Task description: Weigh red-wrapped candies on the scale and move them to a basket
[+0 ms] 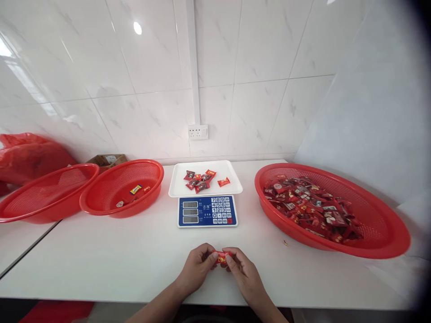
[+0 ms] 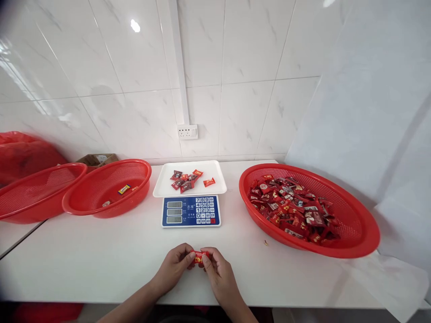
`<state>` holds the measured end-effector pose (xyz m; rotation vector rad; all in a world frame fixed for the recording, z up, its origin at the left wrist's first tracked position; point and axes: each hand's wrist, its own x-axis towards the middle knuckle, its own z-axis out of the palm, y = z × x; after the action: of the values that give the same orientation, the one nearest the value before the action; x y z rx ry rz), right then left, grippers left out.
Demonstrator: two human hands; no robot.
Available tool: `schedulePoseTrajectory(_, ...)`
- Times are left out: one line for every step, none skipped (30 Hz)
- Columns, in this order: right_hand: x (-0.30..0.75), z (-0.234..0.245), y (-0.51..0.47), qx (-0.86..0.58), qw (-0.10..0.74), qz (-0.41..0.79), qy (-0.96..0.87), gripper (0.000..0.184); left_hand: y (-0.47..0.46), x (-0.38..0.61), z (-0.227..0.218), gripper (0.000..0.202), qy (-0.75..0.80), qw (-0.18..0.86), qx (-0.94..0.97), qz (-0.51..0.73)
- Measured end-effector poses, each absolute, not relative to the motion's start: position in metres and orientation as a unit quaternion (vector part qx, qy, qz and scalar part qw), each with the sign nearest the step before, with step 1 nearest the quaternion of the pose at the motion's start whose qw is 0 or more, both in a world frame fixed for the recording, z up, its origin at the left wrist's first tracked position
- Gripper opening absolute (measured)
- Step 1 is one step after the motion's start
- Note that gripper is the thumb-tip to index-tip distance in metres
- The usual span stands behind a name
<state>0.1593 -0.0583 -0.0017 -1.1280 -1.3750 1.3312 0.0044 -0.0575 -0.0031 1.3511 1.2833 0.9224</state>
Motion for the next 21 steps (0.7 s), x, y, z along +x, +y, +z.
schedulePoseTrajectory(0.161,-0.002,-0.058,-0.452,0.436,0.542,-0.558,0.021,-0.057,0.005,-0.003,0.040,0.532,0.511,0.555,0.384)
schedulePoseTrajectory(0.162,-0.003,-0.058,-0.449,0.429,0.547,-0.561,0.021,-0.057,0.005,-0.003,0.041,0.531,0.516,0.550,0.385)
schedulePoseTrajectory(0.163,-0.004,-0.057,-0.447,0.424,0.552,-0.562,0.021,-0.057,0.005,-0.003,0.042,0.531,0.521,0.545,0.387)
schedulePoseTrajectory(0.163,-0.005,-0.057,-0.446,0.423,0.555,-0.560,0.020,-0.056,0.006,-0.003,0.042,0.530,0.526,0.540,0.389)
schedulePoseTrajectory(0.163,-0.005,-0.057,-0.447,0.423,0.558,-0.557,0.019,-0.056,0.006,-0.002,0.042,0.529,0.529,0.536,0.391)
schedulePoseTrajectory(0.163,-0.006,-0.057,-0.448,0.423,0.561,-0.553,0.016,-0.056,0.006,-0.002,0.043,0.529,0.532,0.531,0.394)
schedulePoseTrajectory(0.162,-0.006,-0.056,-0.450,0.424,0.563,-0.548,0.012,-0.056,0.006,-0.002,0.043,0.529,0.534,0.527,0.396)
schedulePoseTrajectory(0.161,-0.006,-0.055,-0.455,0.426,0.562,-0.544,0.008,-0.056,0.006,-0.002,0.043,0.528,0.536,0.524,0.398)
schedulePoseTrajectory(0.161,-0.006,-0.055,-0.462,0.424,0.560,-0.541,0.005,-0.056,0.005,-0.001,0.044,0.527,0.539,0.521,0.400)
schedulePoseTrajectory(0.161,-0.005,-0.054,-0.468,0.417,0.559,-0.543,0.006,-0.056,0.004,0.000,0.044,0.526,0.542,0.519,0.401)
schedulePoseTrajectory(0.161,-0.003,-0.053,-0.472,0.404,0.560,-0.548,0.009,-0.056,0.004,0.001,0.044,0.522,0.549,0.518,0.398)
schedulePoseTrajectory(0.162,-0.001,-0.051,-0.471,0.385,0.565,-0.558,0.012,-0.055,0.003,0.003,0.045,0.517,0.557,0.519,0.392)
schedulePoseTrajectory(0.163,0.002,-0.050,-0.465,0.362,0.573,-0.569,0.014,-0.055,0.001,0.006,0.045,0.510,0.565,0.523,0.384)
schedulePoseTrajectory(0.163,0.005,-0.048,-0.456,0.340,0.584,-0.580,0.016,-0.054,0.000,0.009,0.045,0.503,0.573,0.529,0.374)
schedulePoseTrajectory(0.164,0.009,-0.047,-0.446,0.321,0.594,-0.587,0.018,-0.052,0.000,0.012,0.045,0.497,0.578,0.535,0.364)
schedulePoseTrajectory(0.164,0.012,-0.045,-0.441,0.311,0.601,-0.590,0.021,-0.050,-0.001,0.016,0.045,0.493,0.581,0.541,0.356)
schedulePoseTrajectory(0.165,0.015,-0.043,-0.439,0.307,0.605,-0.590,0.024,-0.048,-0.002,0.020,0.045,0.492,0.581,0.546,0.350)
schedulePoseTrajectory(0.165,0.019,-0.040,-0.439,0.308,0.607,-0.586,0.026,-0.045,-0.002,0.024,0.045,0.492,0.581,0.548,0.347)
schedulePoseTrajectory(0.165,0.021,-0.038,-0.439,0.312,0.610,-0.581,0.027,-0.042,-0.002,0.027,0.045,0.490,0.581,0.549,0.346)
schedulePoseTrajectory(0.164,0.024,-0.036,-0.436,0.317,0.615,-0.576,0.027,-0.038,-0.002,0.031,0.045,0.487,0.582,0.550,0.348)
schedulePoseTrajectory(0.164,0.027,-0.033,-0.429,0.323,0.622,-0.570,0.027,-0.035,-0.003,0.035,0.044,0.482,0.582,0.553,0.353)
